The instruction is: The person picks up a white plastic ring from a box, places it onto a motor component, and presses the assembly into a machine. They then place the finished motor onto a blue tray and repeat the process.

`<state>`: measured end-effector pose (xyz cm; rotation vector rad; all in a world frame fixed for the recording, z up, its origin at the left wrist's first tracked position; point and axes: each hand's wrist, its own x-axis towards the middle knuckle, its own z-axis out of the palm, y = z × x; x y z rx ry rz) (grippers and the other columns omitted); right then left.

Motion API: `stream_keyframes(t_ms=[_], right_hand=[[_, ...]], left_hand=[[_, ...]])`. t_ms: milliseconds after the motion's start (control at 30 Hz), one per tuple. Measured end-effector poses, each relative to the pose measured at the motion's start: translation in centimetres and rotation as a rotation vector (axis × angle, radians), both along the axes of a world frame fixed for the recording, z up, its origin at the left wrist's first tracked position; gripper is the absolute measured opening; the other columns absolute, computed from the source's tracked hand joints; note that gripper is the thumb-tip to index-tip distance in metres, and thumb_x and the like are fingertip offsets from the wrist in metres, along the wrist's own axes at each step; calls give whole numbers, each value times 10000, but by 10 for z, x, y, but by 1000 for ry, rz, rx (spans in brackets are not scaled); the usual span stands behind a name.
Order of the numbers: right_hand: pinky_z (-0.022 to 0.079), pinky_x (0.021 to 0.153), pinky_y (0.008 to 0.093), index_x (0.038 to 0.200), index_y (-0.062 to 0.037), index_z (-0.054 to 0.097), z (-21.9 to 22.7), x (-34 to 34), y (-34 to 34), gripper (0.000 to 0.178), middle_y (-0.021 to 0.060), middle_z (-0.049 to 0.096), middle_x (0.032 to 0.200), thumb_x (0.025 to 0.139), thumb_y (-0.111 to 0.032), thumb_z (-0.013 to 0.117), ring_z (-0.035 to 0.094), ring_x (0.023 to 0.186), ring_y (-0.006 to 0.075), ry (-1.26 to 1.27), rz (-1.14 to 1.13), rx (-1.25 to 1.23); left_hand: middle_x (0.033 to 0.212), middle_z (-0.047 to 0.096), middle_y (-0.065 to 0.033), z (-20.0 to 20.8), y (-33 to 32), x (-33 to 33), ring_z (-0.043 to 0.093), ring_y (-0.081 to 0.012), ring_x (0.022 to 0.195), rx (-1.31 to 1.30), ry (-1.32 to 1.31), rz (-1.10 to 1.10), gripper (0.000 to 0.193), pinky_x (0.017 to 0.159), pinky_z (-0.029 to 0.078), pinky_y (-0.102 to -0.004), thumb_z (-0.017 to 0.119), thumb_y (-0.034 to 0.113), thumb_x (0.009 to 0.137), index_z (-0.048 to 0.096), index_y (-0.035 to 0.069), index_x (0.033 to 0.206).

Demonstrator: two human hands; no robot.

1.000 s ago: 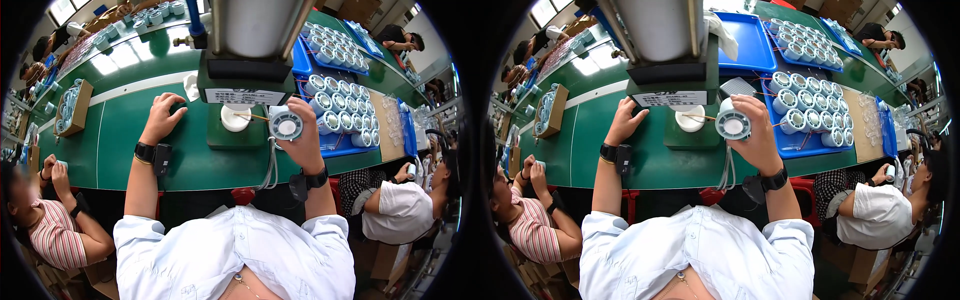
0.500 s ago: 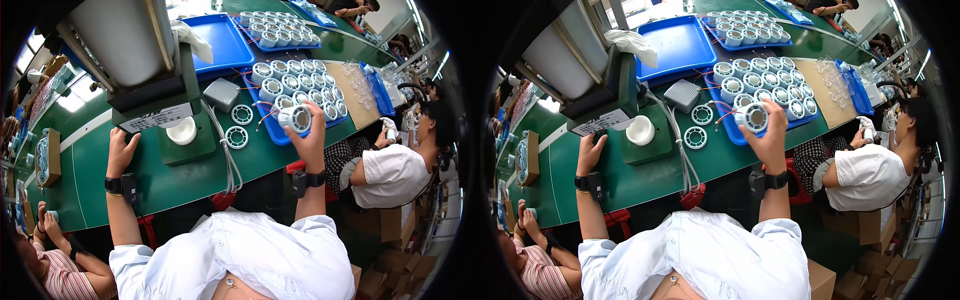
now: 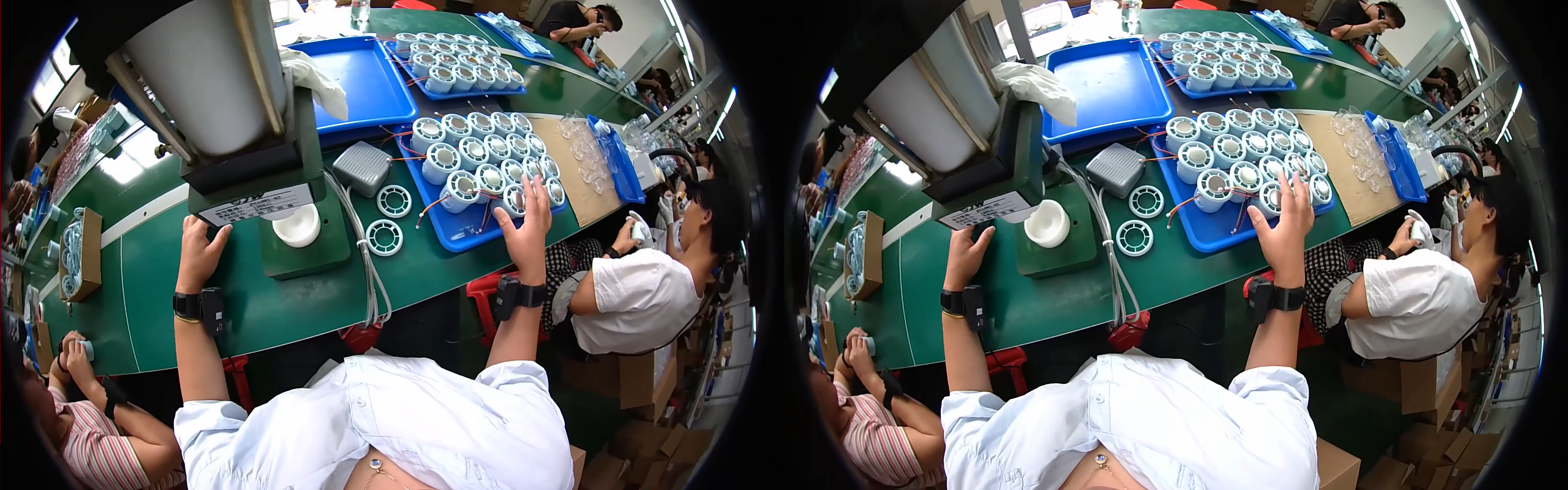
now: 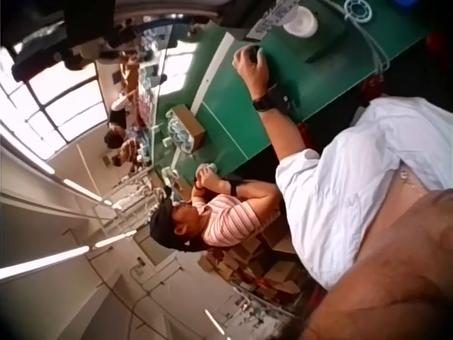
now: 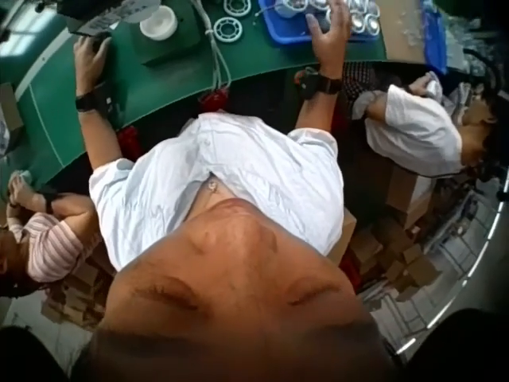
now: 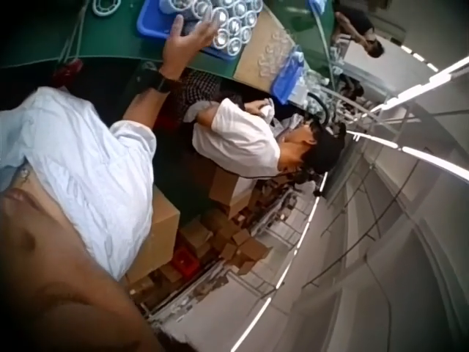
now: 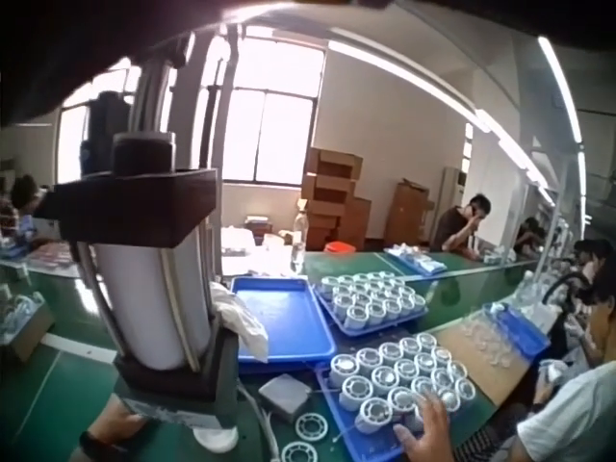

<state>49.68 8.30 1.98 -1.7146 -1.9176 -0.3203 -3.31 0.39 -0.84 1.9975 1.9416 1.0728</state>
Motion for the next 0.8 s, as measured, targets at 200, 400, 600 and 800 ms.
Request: stream_keyframes(t_ms=[200,400,600,800], right_hand=[[436,947,348,1189,-28,618,23,-87,0,334,155,605,1219,880,-149,654,565,1129,289,504,729,-115],[487,783,251,1061,11,645,2,-130,13,155,89,677,964,925,-31,585,624,857,147,571,937,-378],[488,750,246,1039,16,646,-3,-133,14,143,74,686,917,922,-50,596,628,818,128,792,809,-493],[479,752,233,1044,18,639,-3,-134,16,154,53,682,917,938,-84,592,616,832,106,796,794,-524]], left_hand=[[1084,618,-108,7,-8,-3,535,-331,1045,15,119,58,235,923,439,-411,699,202,816,661,64,1004],[1088,617,-73,9,-8,4,534,-308,1055,-7,102,68,236,940,437,-413,707,251,814,671,112,1002],[1139,595,-78,12,-17,2,510,-303,1099,-74,106,34,261,988,403,-416,711,225,821,653,109,1047],[1165,584,-69,17,-15,4,496,-298,1116,-134,108,24,280,998,396,-415,712,225,821,647,115,1071]])
